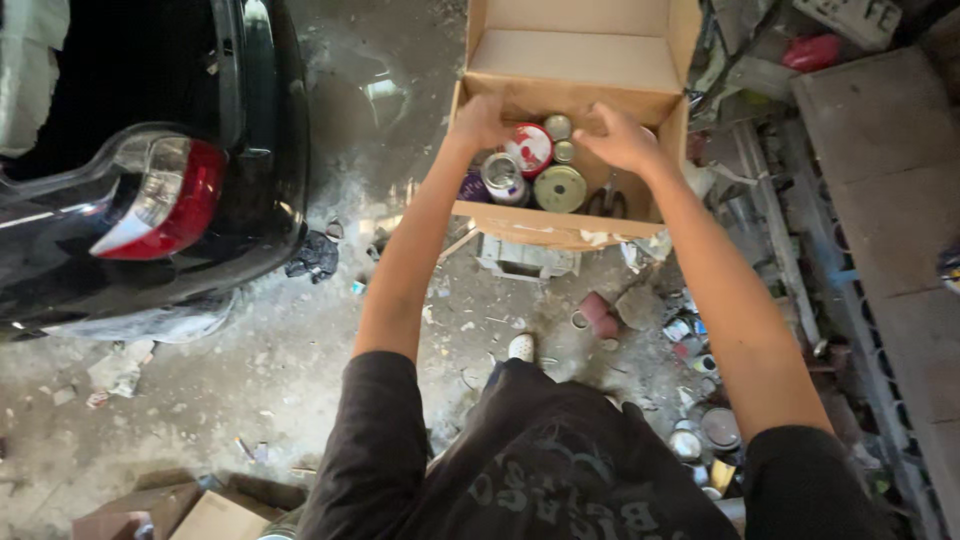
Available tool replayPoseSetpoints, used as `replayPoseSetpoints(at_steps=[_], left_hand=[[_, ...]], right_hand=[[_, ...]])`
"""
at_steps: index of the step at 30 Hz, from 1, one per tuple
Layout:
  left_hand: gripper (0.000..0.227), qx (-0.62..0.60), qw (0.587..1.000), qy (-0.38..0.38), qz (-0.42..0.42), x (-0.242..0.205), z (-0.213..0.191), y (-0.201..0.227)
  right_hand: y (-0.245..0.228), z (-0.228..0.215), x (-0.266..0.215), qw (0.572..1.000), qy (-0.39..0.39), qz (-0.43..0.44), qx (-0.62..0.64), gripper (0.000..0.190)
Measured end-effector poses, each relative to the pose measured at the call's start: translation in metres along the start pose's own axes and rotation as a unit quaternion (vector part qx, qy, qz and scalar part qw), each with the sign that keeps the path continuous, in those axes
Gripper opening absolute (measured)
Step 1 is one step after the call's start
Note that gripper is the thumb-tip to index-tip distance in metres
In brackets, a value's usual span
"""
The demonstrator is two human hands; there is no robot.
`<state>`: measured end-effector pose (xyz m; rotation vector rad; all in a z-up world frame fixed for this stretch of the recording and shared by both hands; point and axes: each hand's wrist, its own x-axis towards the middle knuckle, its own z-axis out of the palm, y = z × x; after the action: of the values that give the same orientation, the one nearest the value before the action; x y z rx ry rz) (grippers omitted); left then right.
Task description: The person organizes various cans, including paint and other fluids, by transferring them from a cardboard box onto a wooden shelf and arranging them in rows.
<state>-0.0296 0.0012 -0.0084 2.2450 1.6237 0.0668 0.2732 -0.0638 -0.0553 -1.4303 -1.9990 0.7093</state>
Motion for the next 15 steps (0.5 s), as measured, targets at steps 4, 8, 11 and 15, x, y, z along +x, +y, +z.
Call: replayPoseSetpoints(at_steps=[4, 8, 11, 15], left_hand=[[0.098, -0.008, 0.998, -0.055, 0.016, 0.000, 0.010, 0.010], [0.098, 0.023, 0.983, -0.178, -0.032, 0.003, 0.011, 0.031], [0.096, 0.055, 0.979, -0.197, 0.000, 0.014, 0.021, 0.037], [0.103, 0.205, 0.955, -0.215, -0.001, 0.025, 0.045, 0.052]], right_hand=[[-0.012, 0.053, 0.021, 0.999, -0.032, -0.022, 0.011, 0.062], [-0.046, 0.058, 0.021, 0.982, -0.146, 0.120, -0.014, 0.074], [-0.060, 0.056, 0.015, 0.987, -0.128, 0.088, 0.029, 0.089], [-0.068, 0.059, 0.013, 0.989, -0.097, 0.111, 0.035, 0.098]])
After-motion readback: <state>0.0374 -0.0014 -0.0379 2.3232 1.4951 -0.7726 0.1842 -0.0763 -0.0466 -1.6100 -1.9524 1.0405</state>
